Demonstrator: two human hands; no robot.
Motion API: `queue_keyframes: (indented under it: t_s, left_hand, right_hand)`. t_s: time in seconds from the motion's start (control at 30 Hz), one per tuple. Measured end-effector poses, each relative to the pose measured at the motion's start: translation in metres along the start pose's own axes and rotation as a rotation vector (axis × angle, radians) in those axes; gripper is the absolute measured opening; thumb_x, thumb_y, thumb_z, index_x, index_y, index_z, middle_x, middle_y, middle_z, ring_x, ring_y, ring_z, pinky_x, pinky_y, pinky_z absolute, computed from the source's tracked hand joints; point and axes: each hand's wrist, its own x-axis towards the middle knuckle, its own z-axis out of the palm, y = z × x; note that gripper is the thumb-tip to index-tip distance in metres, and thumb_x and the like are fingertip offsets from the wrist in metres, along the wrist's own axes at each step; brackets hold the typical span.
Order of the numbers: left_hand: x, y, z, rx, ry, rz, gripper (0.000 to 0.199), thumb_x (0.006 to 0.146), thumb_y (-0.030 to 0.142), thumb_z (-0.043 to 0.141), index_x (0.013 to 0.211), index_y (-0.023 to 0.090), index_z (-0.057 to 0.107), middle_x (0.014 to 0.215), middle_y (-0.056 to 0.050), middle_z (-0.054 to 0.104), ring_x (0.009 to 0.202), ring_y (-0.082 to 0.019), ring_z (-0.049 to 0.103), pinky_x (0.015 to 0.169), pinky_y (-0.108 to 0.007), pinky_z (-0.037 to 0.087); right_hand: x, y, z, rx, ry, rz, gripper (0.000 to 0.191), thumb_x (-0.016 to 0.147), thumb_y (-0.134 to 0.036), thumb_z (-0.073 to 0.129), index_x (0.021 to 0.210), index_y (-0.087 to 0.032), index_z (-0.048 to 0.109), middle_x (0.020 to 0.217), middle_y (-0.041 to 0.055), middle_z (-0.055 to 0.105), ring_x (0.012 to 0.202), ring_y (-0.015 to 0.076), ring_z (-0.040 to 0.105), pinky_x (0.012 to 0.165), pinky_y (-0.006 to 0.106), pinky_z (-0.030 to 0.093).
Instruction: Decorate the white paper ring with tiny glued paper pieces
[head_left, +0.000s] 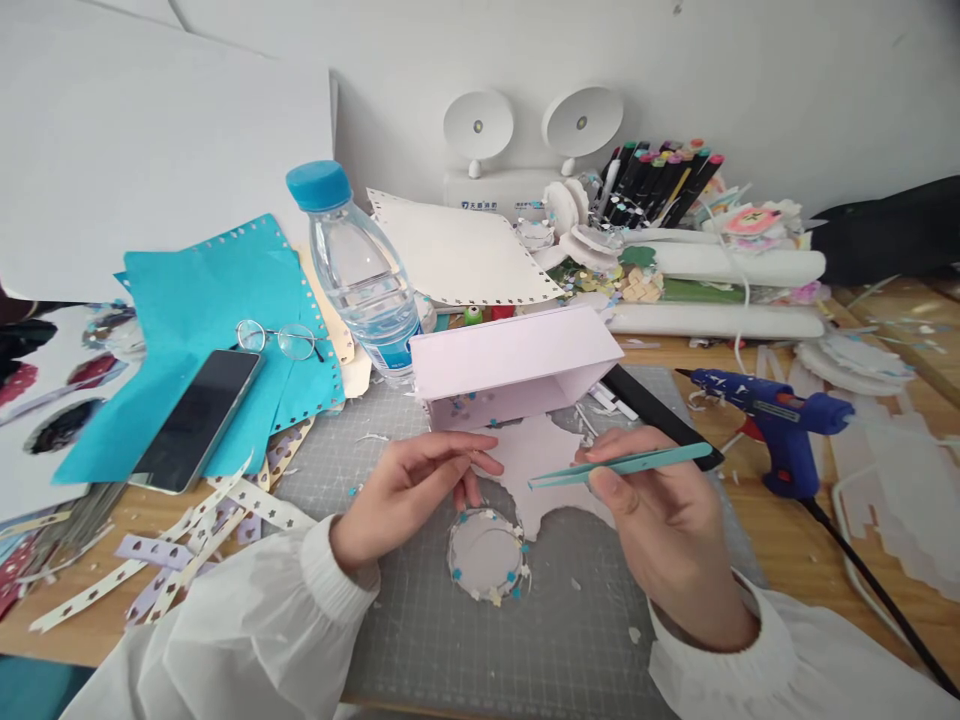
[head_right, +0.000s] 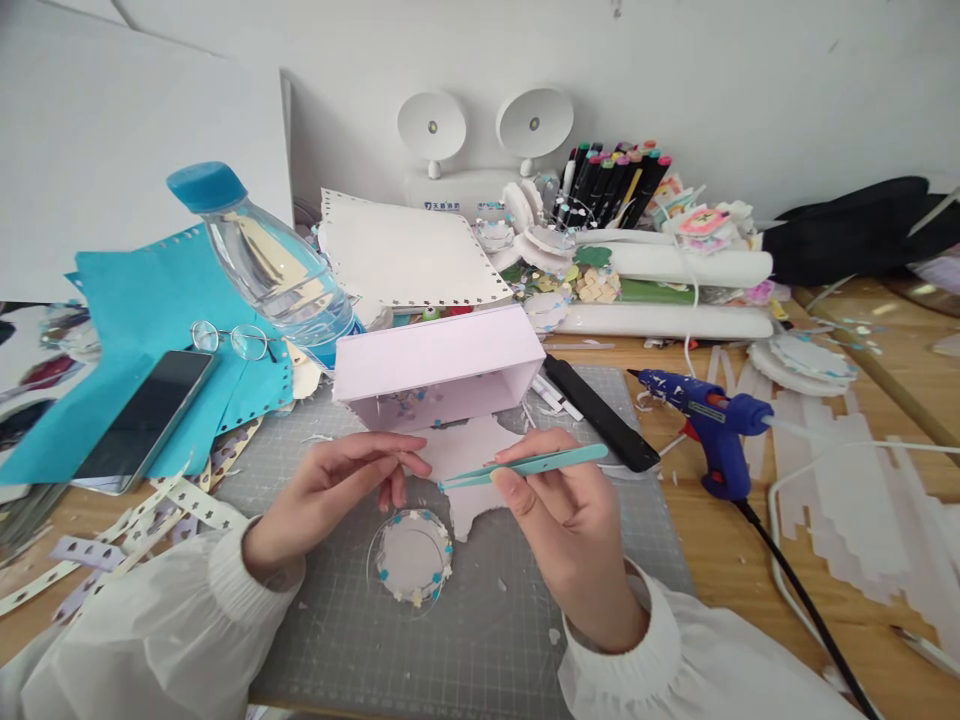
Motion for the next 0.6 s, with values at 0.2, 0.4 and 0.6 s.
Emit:
queue_keyframes:
  t_s: [0.2,0.4,0.6]
  left_hand:
    - [-0.0013,-0.0005,0.0007,-0.008,0.016,0.009,0.028,0.088,0.031,0.062,0.106,0.01,0.069,0.091,-0.013,0.073,0.06,-0.011,0.062,0.053,-0.022,0.052]
    - [-0.0053,0.0002,0.0001,0.0,0.019,0.063,0.022,0.089,0.028,0.061,0.099,0.011,0.071,0.081,-0.011,0.073,0.057,-0.01,0.061,0.051,-0.02,0.05]
    - [-0.009,0.0016,0.0009,-0.048,-0.025,0.122,0.02,0.09,0.019,0.059,0.106,0.015,0.07,0.083,-0.01,0.074,0.058,-0.01,0.061,0.051,-0.018,0.048]
  right_hand:
    - [0.0004,0.0003,-0.0001,0.002,-0.016,-0.01,0.007,0.084,-0.023,0.064,0.091,-0.024,0.064,0.082,0.0036,0.057,0.079,0.0169,0.058,0.064,0.03,0.048]
    - [0.0003,-0.0006,0.0002,-0.012,-0.008,-0.013,0.005,0.083,-0.024,0.064,0.089,-0.024,0.065,0.082,0.0039,0.057,0.079,0.0175,0.058,0.065,0.03,0.049]
    - [-0.0002,-0.0011,-0.0001,0.005,-0.026,-0.007,0.007,0.084,-0.021,0.063,0.09,-0.024,0.065,0.082,0.0032,0.057,0.08,0.0166,0.058,0.067,0.029,0.049]
